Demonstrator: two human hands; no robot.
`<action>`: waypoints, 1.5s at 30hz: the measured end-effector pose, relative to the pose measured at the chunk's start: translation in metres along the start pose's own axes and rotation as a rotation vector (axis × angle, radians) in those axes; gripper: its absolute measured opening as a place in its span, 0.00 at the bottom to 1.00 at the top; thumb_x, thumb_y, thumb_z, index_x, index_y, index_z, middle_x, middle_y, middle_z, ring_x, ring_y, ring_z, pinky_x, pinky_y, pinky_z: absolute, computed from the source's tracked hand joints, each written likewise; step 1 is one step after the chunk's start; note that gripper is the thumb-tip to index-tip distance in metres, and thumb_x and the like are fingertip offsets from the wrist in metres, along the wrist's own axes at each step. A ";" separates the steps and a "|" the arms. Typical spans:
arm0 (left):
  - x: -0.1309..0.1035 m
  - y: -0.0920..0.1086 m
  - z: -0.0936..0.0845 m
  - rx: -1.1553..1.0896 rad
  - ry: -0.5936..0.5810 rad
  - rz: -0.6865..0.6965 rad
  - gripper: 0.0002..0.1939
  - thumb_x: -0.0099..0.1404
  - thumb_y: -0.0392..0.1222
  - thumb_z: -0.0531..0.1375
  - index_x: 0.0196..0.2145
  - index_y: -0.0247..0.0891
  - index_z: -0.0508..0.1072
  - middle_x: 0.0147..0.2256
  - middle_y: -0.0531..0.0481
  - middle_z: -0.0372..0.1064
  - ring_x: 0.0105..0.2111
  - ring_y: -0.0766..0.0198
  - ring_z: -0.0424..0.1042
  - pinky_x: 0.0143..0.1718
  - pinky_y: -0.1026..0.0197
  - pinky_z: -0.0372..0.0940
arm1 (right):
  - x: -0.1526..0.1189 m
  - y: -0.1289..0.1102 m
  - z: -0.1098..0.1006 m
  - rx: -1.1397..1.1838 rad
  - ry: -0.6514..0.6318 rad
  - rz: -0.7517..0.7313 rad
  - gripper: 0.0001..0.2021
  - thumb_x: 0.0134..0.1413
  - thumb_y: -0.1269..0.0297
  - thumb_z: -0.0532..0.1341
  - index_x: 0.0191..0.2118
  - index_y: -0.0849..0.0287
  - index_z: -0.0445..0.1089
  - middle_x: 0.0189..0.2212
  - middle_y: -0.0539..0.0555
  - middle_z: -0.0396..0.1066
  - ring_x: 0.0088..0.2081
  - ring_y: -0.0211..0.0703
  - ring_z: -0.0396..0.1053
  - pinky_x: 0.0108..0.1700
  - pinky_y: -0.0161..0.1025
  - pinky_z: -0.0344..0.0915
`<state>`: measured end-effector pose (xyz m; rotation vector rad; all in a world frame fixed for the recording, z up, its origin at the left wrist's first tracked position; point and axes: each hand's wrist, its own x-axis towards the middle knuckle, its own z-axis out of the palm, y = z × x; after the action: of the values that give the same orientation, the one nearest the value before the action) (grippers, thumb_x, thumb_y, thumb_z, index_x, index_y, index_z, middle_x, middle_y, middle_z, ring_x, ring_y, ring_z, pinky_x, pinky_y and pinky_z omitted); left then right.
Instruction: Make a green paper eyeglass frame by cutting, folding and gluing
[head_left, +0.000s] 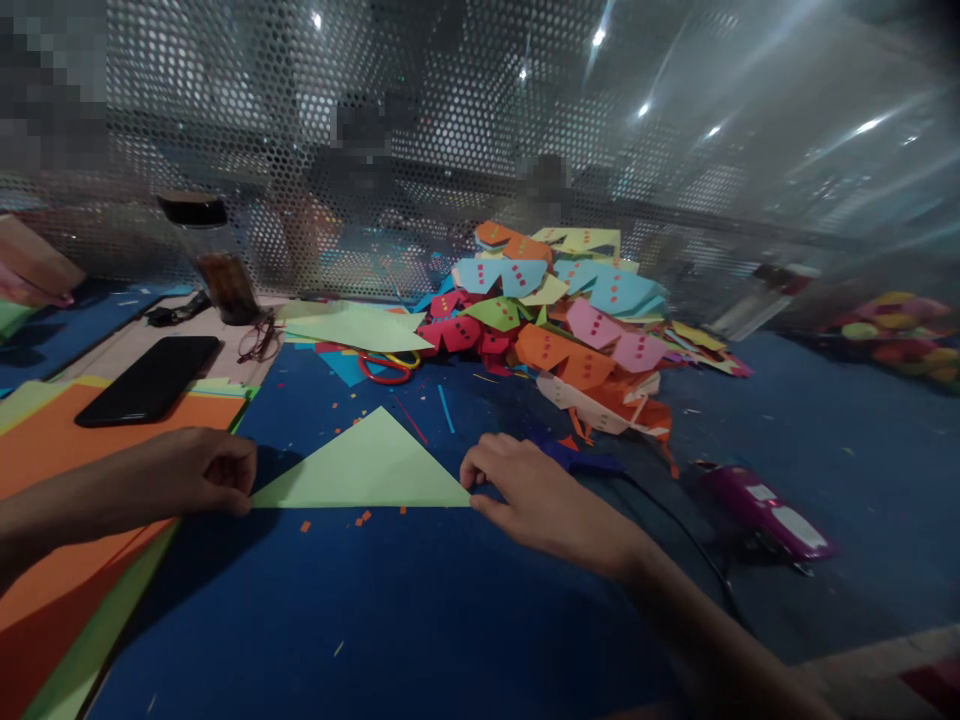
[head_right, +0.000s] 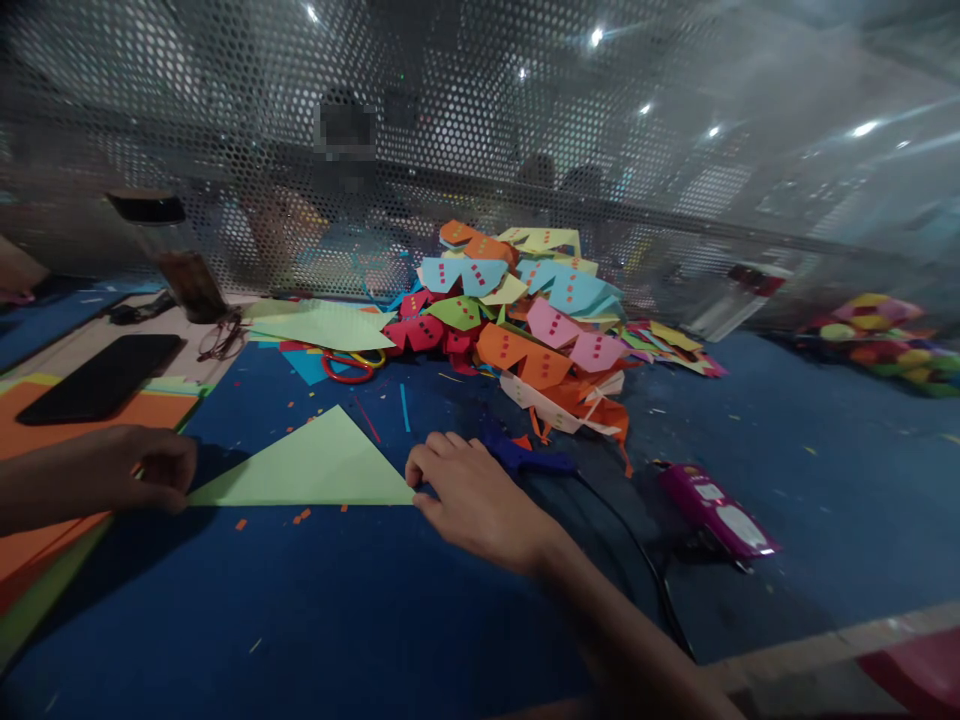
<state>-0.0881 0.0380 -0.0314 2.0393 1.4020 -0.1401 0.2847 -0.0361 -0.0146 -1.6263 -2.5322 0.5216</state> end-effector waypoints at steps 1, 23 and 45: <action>0.000 -0.001 0.001 -0.004 0.003 0.004 0.09 0.55 0.46 0.61 0.24 0.39 0.72 0.24 0.53 0.69 0.28 0.60 0.67 0.31 0.62 0.55 | 0.000 -0.003 0.001 0.017 0.021 -0.014 0.04 0.59 0.71 0.62 0.40 0.56 0.69 0.43 0.52 0.71 0.46 0.45 0.66 0.45 0.41 0.56; 0.001 0.028 0.033 -0.032 0.207 0.251 0.13 0.65 0.53 0.59 0.33 0.42 0.74 0.35 0.49 0.72 0.37 0.56 0.70 0.40 0.57 0.62 | 0.022 -0.015 0.028 0.135 0.097 -0.137 0.04 0.65 0.65 0.61 0.37 0.57 0.71 0.38 0.50 0.72 0.44 0.41 0.66 0.49 0.40 0.58; 0.013 0.046 0.074 0.026 0.505 0.341 0.11 0.67 0.47 0.60 0.30 0.40 0.71 0.26 0.53 0.69 0.29 0.60 0.66 0.31 0.60 0.57 | 0.028 -0.022 0.040 0.065 0.149 -0.029 0.10 0.63 0.59 0.64 0.33 0.58 0.69 0.35 0.49 0.71 0.40 0.43 0.66 0.45 0.42 0.54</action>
<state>-0.0228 -0.0029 -0.0740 2.4042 1.3018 0.5388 0.2433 -0.0292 -0.0481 -1.5420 -2.4021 0.4568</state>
